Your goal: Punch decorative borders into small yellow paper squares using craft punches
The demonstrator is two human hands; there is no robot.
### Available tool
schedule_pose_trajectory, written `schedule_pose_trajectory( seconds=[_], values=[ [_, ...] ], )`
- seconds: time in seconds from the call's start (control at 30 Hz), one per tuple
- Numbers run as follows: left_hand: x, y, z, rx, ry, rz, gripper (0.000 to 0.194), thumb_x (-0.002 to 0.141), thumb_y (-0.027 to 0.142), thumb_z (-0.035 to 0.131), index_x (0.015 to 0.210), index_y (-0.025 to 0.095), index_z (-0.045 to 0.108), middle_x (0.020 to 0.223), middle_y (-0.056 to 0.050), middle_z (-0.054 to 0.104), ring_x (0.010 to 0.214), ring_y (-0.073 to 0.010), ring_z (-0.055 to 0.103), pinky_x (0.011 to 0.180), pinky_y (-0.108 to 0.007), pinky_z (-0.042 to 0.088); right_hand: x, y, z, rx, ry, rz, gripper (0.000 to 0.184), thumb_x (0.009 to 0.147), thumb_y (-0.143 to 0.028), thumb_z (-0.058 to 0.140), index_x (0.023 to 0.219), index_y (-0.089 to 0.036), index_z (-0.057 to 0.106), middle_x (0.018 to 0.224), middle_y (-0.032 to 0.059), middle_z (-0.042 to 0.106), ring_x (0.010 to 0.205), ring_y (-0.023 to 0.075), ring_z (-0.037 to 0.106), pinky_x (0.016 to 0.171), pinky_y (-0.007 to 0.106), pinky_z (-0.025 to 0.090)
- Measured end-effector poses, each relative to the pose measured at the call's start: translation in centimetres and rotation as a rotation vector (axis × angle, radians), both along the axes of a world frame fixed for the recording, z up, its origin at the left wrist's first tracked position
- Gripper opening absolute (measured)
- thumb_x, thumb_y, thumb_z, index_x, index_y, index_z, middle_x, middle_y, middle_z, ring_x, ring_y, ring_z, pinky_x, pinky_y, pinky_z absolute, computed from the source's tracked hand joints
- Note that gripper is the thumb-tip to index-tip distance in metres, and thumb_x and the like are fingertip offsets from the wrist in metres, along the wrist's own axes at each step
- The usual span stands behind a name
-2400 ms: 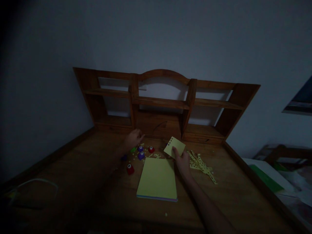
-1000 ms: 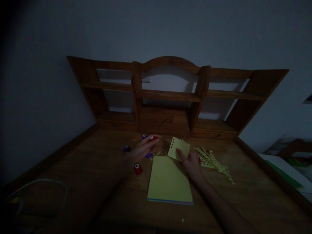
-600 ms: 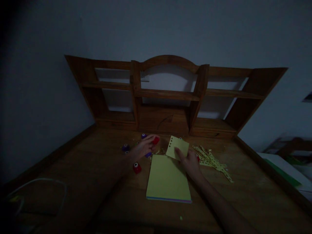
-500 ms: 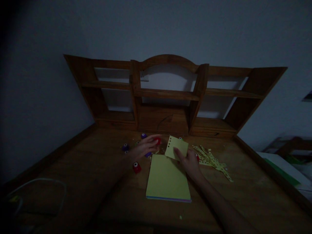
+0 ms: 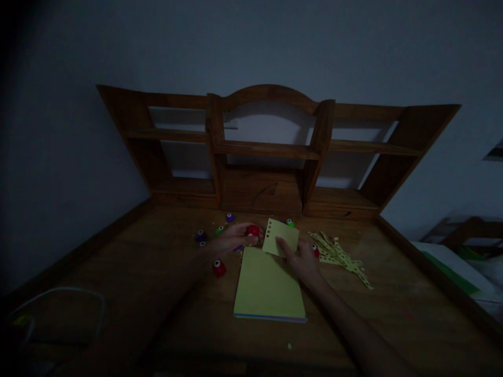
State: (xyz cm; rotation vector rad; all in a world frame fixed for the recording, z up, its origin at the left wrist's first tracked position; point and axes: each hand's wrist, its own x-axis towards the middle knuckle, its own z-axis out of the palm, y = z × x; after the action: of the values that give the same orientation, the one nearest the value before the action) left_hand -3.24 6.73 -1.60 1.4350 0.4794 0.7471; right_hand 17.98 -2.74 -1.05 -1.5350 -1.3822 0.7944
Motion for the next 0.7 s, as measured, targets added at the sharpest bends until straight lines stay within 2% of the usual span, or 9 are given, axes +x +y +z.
schedule_pose_trajectory(
  seconds=[0.13, 0.23, 0.33, 0.47, 0.57, 0.63, 0.7],
  values=[
    [0.0, 0.2, -0.3, -0.001, -0.076, 0.063, 0.05, 0.061, 0.028, 0.081, 0.103, 0.014, 0.057, 0.106, -0.012, 0.066, 0.098, -0.0206, 0.062, 0.084, -0.032, 0.046, 0.2, 0.2, -0.8, 0.011, 0.032, -0.058, 0.049, 0.078, -0.056, 0.056, 0.089, -0.011, 0.07, 0.069, 0.01, 0.071, 0.058, 0.0233, 0.065, 0.046, 0.026, 0.046],
    [0.1, 0.2, -0.2, -0.053, -0.105, 0.064, 0.053, 0.058, 0.027, 0.083, 0.1, 0.015, 0.053, 0.106, -0.011, 0.066, 0.097, -0.0207, 0.063, 0.085, -0.034, 0.047, 0.2, 0.3, -1.0, 0.009, 0.059, -0.056, 0.048, 0.077, -0.056, 0.058, 0.092, -0.011, 0.07, 0.068, 0.0098, 0.071, 0.059, 0.0241, 0.066, 0.046, 0.027, 0.046],
    [0.2, 0.1, -0.1, -0.132, -0.095, 0.058, 0.046, 0.065, 0.034, 0.079, 0.097, 0.015, 0.051, 0.1, -0.01, 0.067, 0.091, -0.0198, 0.065, 0.082, -0.033, 0.047, 0.2, 0.2, -0.8, 0.001, 0.061, -0.038, 0.048, 0.078, -0.055, 0.057, 0.094, -0.012, 0.07, 0.073, 0.0099, 0.072, 0.062, 0.0243, 0.066, 0.048, 0.028, 0.048],
    [0.4, 0.0, 0.1, -0.119, -0.056, 0.059, 0.038, 0.08, 0.046, 0.063, 0.097, 0.013, 0.053, 0.094, -0.011, 0.069, 0.067, -0.0102, 0.061, 0.061, -0.022, 0.043, 0.1, 0.0, -0.2, 0.014, 0.026, -0.01, 0.047, 0.08, -0.054, 0.056, 0.095, -0.011, 0.07, 0.081, 0.0112, 0.073, 0.068, 0.0252, 0.068, 0.052, 0.028, 0.05],
    [0.4, 0.0, 0.2, -0.039, -0.041, 0.079, 0.035, 0.081, 0.044, 0.062, 0.098, 0.013, 0.059, 0.103, -0.011, 0.067, 0.055, -0.0043, 0.051, 0.05, -0.019, 0.035, 0.0, -0.1, 0.3, -0.002, 0.016, 0.016, 0.048, 0.08, -0.054, 0.056, 0.096, -0.011, 0.069, 0.085, 0.0119, 0.073, 0.072, 0.0262, 0.069, 0.055, 0.029, 0.051],
    [0.3, 0.0, 0.3, -0.027, -0.048, 0.091, 0.035, 0.078, 0.041, 0.067, 0.099, 0.013, 0.062, 0.108, -0.011, 0.066, 0.065, -0.0067, 0.057, 0.056, -0.019, 0.039, -0.1, -0.1, 0.5, -0.007, 0.03, 0.024, 0.047, 0.08, -0.053, 0.056, 0.096, -0.011, 0.069, 0.086, 0.0118, 0.073, 0.072, 0.0263, 0.069, 0.055, 0.029, 0.052],
    [0.2, -0.1, 0.2, -0.039, -0.079, 0.096, 0.036, 0.074, 0.037, 0.071, 0.101, 0.014, 0.062, 0.109, -0.012, 0.065, 0.083, -0.0127, 0.062, 0.07, -0.022, 0.044, -0.2, -0.1, 0.5, -0.01, 0.045, 0.024, 0.047, 0.08, -0.054, 0.056, 0.096, -0.011, 0.069, 0.086, 0.0116, 0.073, 0.071, 0.026, 0.068, 0.054, 0.029, 0.051]
  ],
)
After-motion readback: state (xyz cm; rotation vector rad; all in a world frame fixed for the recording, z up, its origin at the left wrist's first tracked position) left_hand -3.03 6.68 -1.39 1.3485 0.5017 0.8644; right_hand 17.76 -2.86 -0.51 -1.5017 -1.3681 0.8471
